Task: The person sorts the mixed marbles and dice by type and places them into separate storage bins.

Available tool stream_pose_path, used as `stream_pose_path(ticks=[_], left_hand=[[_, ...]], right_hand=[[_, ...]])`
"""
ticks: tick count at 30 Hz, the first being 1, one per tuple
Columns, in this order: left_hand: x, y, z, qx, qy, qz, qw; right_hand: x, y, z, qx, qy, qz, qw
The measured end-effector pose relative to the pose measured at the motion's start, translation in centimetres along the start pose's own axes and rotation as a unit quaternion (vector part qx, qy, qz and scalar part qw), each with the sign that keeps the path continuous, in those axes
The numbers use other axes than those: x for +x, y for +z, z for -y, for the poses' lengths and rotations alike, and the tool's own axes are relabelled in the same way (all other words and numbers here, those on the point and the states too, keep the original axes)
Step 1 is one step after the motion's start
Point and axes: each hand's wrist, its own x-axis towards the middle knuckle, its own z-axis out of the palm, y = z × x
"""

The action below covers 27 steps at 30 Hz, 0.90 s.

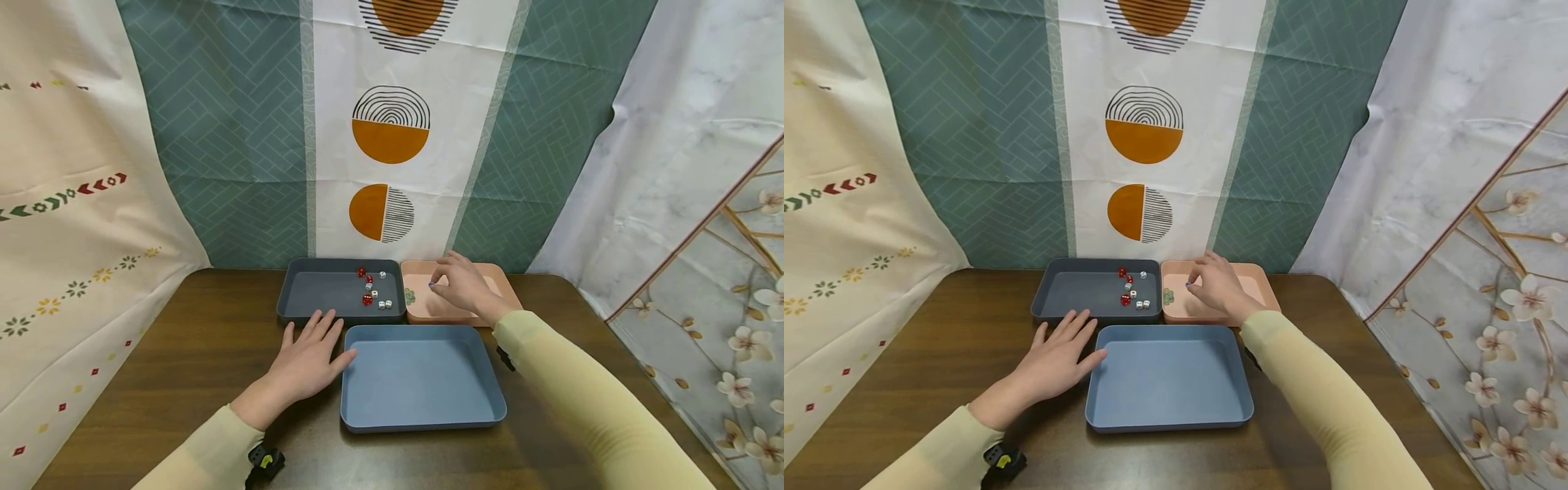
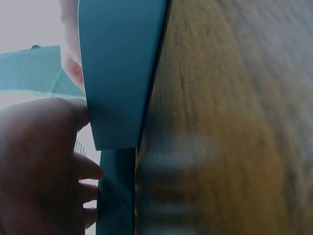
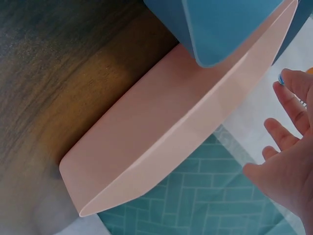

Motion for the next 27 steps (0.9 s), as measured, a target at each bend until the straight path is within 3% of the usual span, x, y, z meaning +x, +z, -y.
stream_pose_path(ticks=[20, 27], left_hand=[[0.1, 0.0, 0.1, 0.002, 0.001, -0.001, 1.0], [0.1, 0.1, 0.1, 0.0, 0.0, 0.005, 1.0]], right_hand=[[1.2, 1.5, -0.9, -0.014, 0.01, 0.032, 0.9994], [1.7, 2.2, -0.9, -0.031, -0.014, 0.028, 0.999]])
